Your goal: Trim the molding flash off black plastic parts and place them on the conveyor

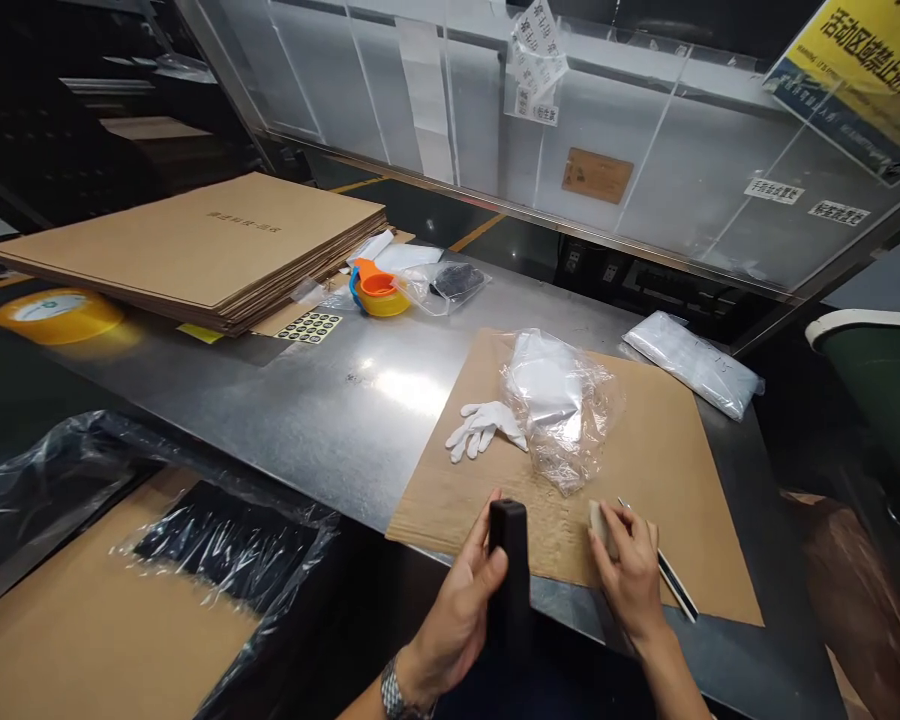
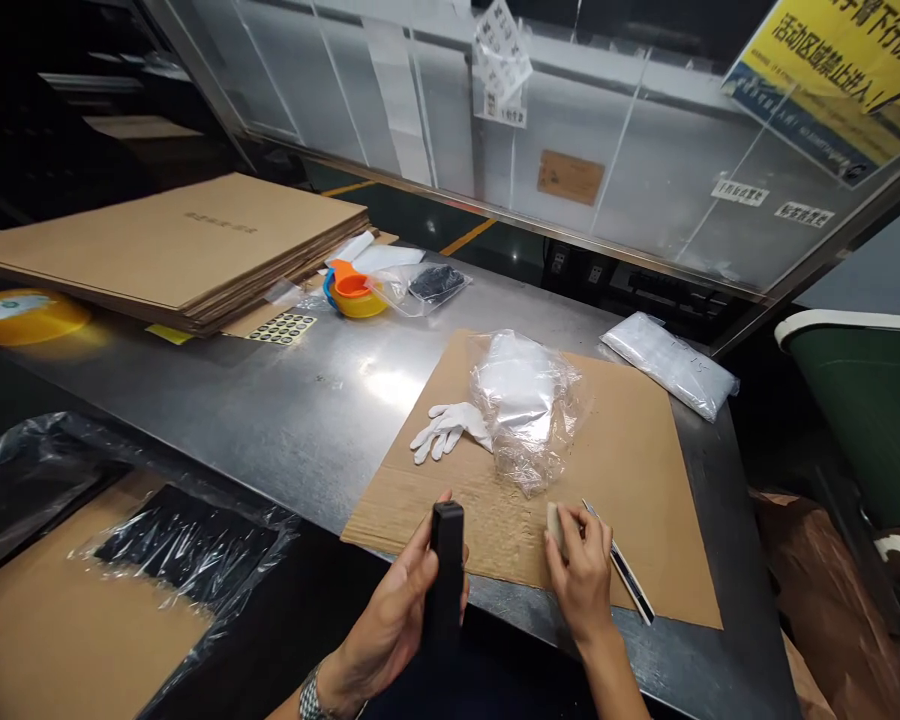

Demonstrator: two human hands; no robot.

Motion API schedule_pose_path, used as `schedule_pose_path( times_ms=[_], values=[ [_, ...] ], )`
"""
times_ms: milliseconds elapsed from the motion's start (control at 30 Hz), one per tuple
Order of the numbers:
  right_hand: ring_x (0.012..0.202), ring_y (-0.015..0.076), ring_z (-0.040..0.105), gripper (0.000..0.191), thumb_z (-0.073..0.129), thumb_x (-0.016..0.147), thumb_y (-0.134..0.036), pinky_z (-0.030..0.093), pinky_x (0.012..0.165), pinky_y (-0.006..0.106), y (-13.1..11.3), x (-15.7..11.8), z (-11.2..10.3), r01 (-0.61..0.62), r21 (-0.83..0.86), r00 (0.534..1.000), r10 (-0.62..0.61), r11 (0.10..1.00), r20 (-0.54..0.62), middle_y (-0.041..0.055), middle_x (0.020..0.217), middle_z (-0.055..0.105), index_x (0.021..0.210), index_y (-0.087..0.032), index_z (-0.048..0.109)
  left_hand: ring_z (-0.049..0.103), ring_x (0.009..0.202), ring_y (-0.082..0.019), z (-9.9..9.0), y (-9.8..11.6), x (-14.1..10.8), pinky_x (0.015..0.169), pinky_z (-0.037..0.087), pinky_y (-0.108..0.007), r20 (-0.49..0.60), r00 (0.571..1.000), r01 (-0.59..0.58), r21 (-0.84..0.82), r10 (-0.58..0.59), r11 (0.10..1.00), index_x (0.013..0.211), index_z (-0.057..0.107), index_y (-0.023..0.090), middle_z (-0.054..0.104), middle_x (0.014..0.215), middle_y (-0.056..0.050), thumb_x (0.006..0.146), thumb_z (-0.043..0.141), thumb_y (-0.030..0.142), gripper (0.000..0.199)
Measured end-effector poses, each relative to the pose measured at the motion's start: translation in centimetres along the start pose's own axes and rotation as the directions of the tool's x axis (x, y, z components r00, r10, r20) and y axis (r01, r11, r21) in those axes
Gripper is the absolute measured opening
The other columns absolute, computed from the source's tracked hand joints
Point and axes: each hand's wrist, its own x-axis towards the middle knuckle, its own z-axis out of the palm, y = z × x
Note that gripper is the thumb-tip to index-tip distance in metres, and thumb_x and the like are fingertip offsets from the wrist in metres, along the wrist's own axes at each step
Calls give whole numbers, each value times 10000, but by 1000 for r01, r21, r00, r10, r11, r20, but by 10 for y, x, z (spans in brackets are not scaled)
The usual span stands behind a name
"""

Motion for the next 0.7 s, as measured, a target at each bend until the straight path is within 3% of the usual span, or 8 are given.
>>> schedule_pose_path(
  times_ms=[67, 133, 200, 267, 367, 433, 567, 700],
  values=[
    [895, 241, 489, 295, 511, 866, -293, 477, 758, 457, 11, 10, 9, -34, -11, 999, 34, 999, 17, 106, 958, 555, 1128, -182, 590, 532, 1028, -175, 0, -1, -4, 967, 355, -286, 24, 994, -114, 235, 111, 965, 1199, 520, 248, 585, 1141, -26, 714, 702, 294, 520],
    [902, 256, 489, 305, 504, 867, -328, 474, 756, 480, 11, 17, 12, -62, -15, 998, 63, 998, 15, 122, 956, 562, 1104, -162, 601, 489, 1117, -218, 2, 1, -8, 992, 331, -304, 137, 986, -145, 391, 99, 909, 1190, 541, 216, 577, 1192, -54, 723, 693, 282, 495],
    [970, 272, 480, 333, 476, 882, -337, 455, 796, 505, -3, 19, 4, -94, -16, 996, 94, 995, -5, 143, 1024, 548, 1143, -155, 575, 493, 1120, -250, 3, 5, -11, 980, 350, -337, 233, 970, -168, 466, 63, 869, 1174, 558, 195, 594, 1176, -72, 751, 661, 292, 446],
    [1029, 254, 485, 313, 448, 901, -313, 449, 842, 470, -26, 20, -13, -122, 107, 993, 120, 987, 25, 132, 1091, 531, 1164, -183, 556, 485, 1133, -255, 5, 7, -13, 988, 342, -346, 269, 961, -197, 503, 64, 842, 1185, 549, 204, 589, 1185, -67, 760, 650, 280, 444],
    [1015, 206, 533, 232, 466, 901, -299, 469, 847, 365, -62, 21, -42, -171, 541, 976, 65, 823, 209, 90, 1077, 550, 1083, -225, 589, 520, 1064, -243, 7, 7, -16, 962, 366, -348, 312, 950, -198, 529, 27, 825, 1160, 560, 208, 609, 1127, -58, 755, 651, 271, 420],
    [1002, 199, 544, 201, 498, 886, -309, 473, 837, 336, -80, 22, -54, -213, 691, 957, 5, 691, 290, 82, 1049, 563, 1040, -230, 599, 540, 1004, -239, 8, 6, -18, 932, 388, -351, 345, 938, -188, 532, -9, 826, 1129, 575, 196, 622, 1062, -59, 748, 654, 274, 396],
    [924, 181, 562, 158, 542, 860, -292, 485, 759, 292, -90, 23, -62, -319, 757, 928, 25, 570, 372, 72, 992, 576, 993, -229, 598, 534, 1008, -257, 10, 7, -21, 918, 395, -358, 386, 921, -184, 548, -52, 816, 1107, 589, 179, 621, 1048, -70, 741, 651, 269, 382],
    [822, 145, 570, 129, 562, 844, -275, 477, 659, 238, -89, 21, -63, -360, 762, 909, 19, 539, 416, 62, 972, 575, 955, -227, 608, 547, 946, -239, 10, 8, -25, 866, 421, -341, 385, 920, -180, 585, -75, 791, 1090, 586, 183, 622, 999, -62, 748, 637, 281, 359]
  ],
)
